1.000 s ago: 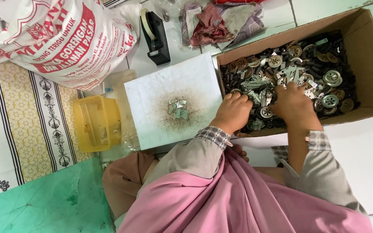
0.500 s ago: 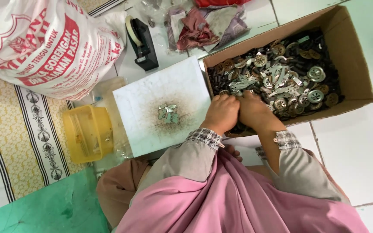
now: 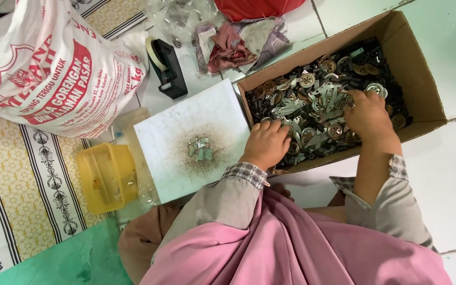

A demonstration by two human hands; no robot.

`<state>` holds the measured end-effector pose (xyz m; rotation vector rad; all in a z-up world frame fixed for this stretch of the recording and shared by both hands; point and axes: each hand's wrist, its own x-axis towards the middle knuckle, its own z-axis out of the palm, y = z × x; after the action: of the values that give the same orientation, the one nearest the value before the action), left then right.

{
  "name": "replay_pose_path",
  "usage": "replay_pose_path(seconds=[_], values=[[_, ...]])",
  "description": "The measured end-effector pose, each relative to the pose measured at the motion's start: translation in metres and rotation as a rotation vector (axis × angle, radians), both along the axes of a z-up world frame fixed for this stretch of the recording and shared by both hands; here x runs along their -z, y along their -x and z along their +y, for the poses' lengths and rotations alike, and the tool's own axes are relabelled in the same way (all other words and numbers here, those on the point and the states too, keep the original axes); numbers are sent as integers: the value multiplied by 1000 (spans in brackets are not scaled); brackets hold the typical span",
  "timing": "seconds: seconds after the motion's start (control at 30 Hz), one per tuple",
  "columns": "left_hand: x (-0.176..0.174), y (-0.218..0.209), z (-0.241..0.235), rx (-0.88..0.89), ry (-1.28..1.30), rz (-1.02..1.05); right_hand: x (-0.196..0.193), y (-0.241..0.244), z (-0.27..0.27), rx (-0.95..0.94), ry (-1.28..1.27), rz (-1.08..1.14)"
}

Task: Sorting small metal components from a large cardboard box and placing them into small plastic bags.

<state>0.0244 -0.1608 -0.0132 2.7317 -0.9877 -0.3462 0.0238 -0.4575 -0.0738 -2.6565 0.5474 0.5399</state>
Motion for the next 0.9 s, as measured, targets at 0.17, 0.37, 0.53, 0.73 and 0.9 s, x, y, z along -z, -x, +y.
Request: replay_pose_path(seconds=[0.17, 0.37, 0.53, 0.73, 0.9], values=[[-7, -5, -8, 33, -159, 127, -27, -4, 45, -88, 111, 74], [12, -3, -5, 16, -120, 86, -61, -10, 126, -347, 47, 52], [48, 0, 4, 4, 4, -99, -45, -13, 141, -418, -323, 14], [17, -1, -2, 0, -26, -30, -39, -9, 57, -197, -238, 66], [-1, -4, -5, 9, -114, 81, 14, 8, -2, -74, 102, 127]])
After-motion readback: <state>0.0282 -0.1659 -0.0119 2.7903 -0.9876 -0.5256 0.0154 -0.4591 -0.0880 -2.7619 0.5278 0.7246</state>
